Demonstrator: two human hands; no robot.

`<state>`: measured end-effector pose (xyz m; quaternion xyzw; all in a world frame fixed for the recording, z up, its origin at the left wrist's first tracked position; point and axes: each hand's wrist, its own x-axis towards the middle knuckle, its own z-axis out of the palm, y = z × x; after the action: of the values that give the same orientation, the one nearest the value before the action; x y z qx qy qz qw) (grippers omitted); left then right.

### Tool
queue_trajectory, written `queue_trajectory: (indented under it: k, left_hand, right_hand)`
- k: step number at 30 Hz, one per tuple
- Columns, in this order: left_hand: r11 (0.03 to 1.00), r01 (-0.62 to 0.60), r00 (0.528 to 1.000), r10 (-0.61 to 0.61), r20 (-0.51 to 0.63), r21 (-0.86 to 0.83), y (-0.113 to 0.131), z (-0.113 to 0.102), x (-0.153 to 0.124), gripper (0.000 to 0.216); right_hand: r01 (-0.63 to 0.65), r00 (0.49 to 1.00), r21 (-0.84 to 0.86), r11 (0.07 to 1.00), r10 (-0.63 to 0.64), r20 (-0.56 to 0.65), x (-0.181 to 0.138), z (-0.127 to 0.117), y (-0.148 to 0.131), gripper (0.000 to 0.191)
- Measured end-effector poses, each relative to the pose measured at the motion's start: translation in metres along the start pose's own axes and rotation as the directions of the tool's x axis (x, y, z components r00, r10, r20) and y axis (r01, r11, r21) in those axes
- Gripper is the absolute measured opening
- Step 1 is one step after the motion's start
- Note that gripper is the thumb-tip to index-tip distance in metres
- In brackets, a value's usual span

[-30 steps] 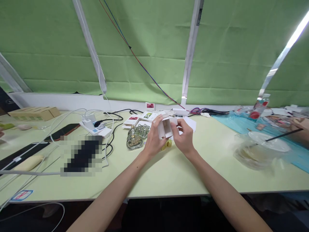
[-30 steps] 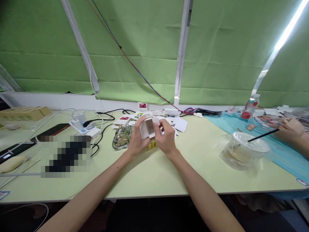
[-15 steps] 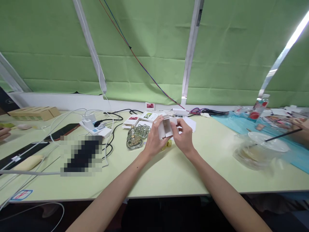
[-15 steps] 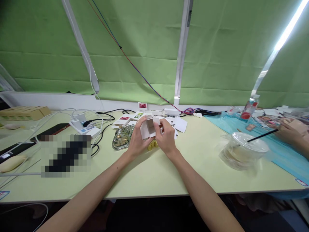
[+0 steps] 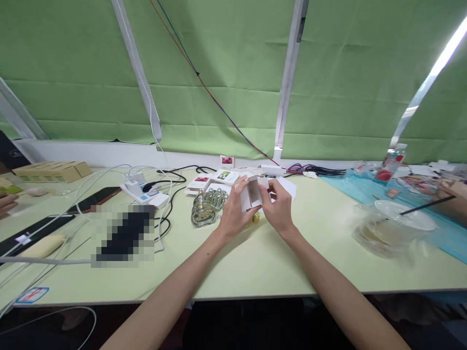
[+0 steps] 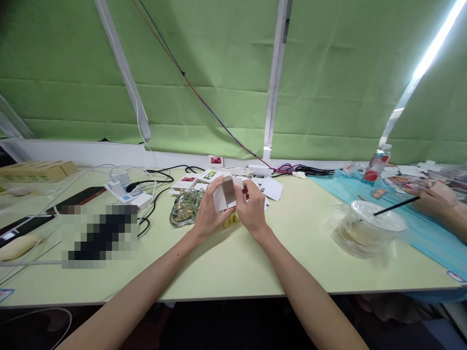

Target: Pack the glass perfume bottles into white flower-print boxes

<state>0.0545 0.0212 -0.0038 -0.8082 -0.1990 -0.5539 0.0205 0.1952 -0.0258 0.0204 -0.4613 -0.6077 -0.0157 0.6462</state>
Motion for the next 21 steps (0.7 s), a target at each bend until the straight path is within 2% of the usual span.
queue_trajectory:
  k: [14, 21]
  left_hand:
    - [1.0, 0.014, 1.0, -0.014, 0.015, 0.004, 0.0024, -0.0009, 0.0012, 0.075]
    - [0.999, 0.022, 0.999, -0.022, 0.026, 0.024, 0.004, -0.002, 0.0013, 0.071]
  right_hand:
    - [-0.04, 0.999, 0.006, 0.999, 0.039, 0.027, 0.0019, -0.0008, 0.0004, 0.018]
    - [-0.047, 0.998, -0.046, 0.998, 0.049, 0.039, 0.0017, -0.0005, 0.0022, 0.02]
